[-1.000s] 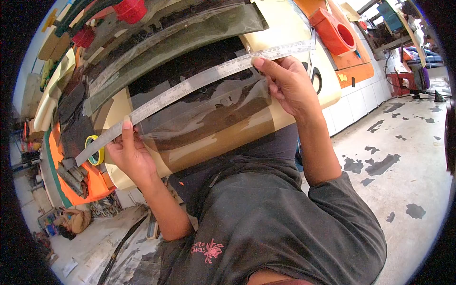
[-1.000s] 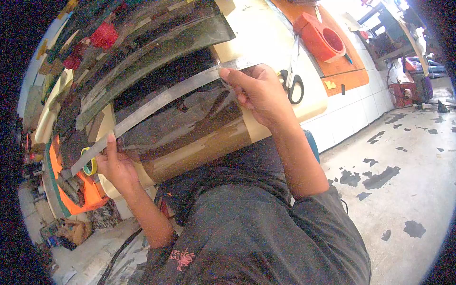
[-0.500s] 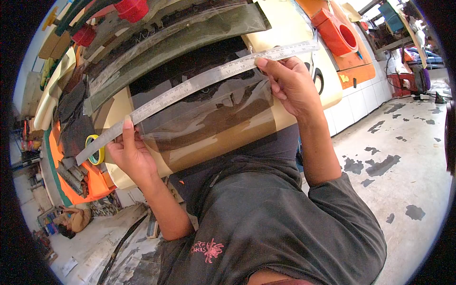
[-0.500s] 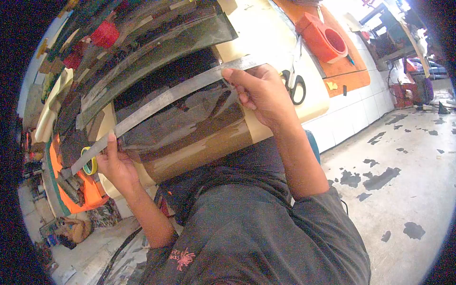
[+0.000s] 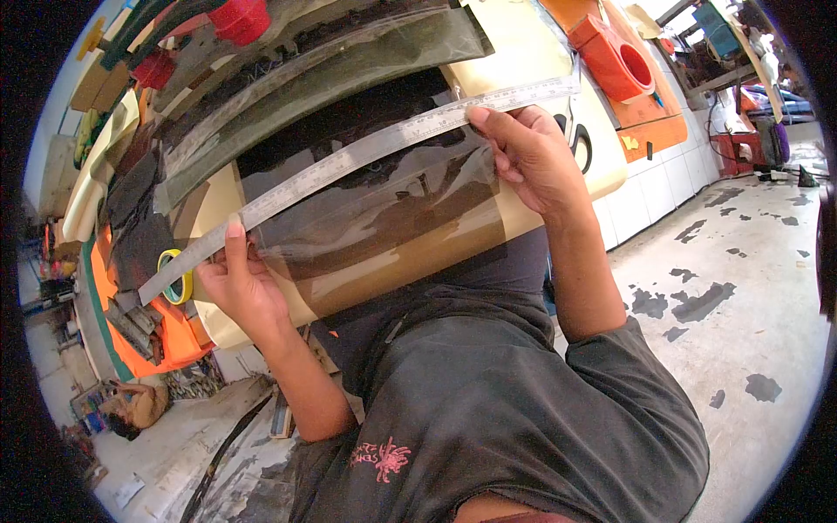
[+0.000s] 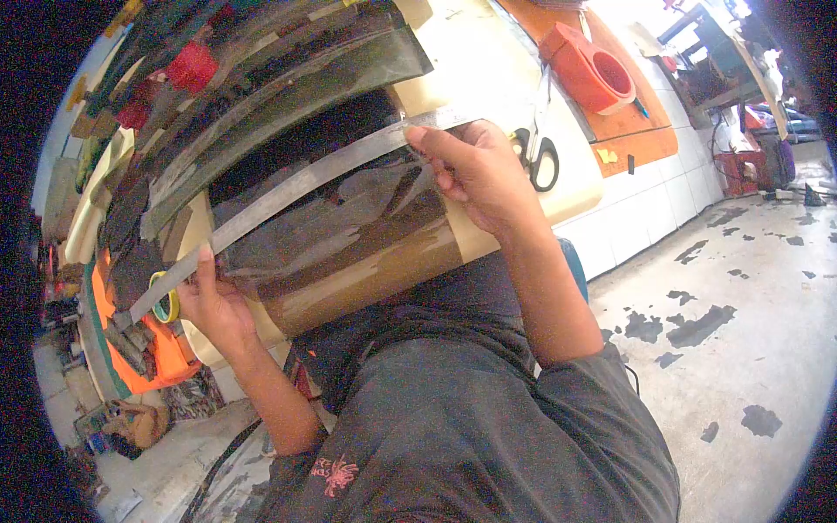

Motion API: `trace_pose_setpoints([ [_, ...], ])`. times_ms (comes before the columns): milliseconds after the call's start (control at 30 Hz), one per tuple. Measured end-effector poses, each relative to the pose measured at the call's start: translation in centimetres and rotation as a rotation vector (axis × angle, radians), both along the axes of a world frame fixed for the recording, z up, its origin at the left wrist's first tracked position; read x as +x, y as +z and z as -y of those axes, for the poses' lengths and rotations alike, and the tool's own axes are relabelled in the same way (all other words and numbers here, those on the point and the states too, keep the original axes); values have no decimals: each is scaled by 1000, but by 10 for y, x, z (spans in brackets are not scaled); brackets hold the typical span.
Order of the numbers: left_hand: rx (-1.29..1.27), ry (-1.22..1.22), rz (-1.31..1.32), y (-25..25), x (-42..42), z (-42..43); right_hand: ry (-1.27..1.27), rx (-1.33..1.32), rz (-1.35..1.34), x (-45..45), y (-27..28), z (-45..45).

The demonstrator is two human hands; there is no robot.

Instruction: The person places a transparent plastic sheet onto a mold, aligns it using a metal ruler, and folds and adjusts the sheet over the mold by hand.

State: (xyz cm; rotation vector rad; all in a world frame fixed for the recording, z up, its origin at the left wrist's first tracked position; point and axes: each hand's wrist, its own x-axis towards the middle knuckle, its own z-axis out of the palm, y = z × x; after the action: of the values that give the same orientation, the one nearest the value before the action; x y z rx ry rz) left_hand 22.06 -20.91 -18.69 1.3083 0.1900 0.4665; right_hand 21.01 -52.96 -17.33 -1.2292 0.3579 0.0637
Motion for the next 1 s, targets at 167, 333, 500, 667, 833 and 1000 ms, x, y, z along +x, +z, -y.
trace_pose_setpoints([
  [167, 2, 9, 13, -1, 0, -1, -42, 50, 11, -4, 9, -5],
  [333, -13, 3, -3, -1, 0, -2, 7, -46, 10, -8, 5, -3],
  [500, -21, -2, -19, -1, 0, -2, 3, -38, 31, -7, 5, -3],
  [667, -5, 7, 7, 0, 0, 0, 18, -34, 49, -7, 3, -3],
  [833, -4, 4, 0, 0, 0, 0, 32, -4, 45, -7, 0, 0],
  [1000, -19, -14, -4, 0, 1, -1, 35, -17, 30, -8, 0, 0],
])
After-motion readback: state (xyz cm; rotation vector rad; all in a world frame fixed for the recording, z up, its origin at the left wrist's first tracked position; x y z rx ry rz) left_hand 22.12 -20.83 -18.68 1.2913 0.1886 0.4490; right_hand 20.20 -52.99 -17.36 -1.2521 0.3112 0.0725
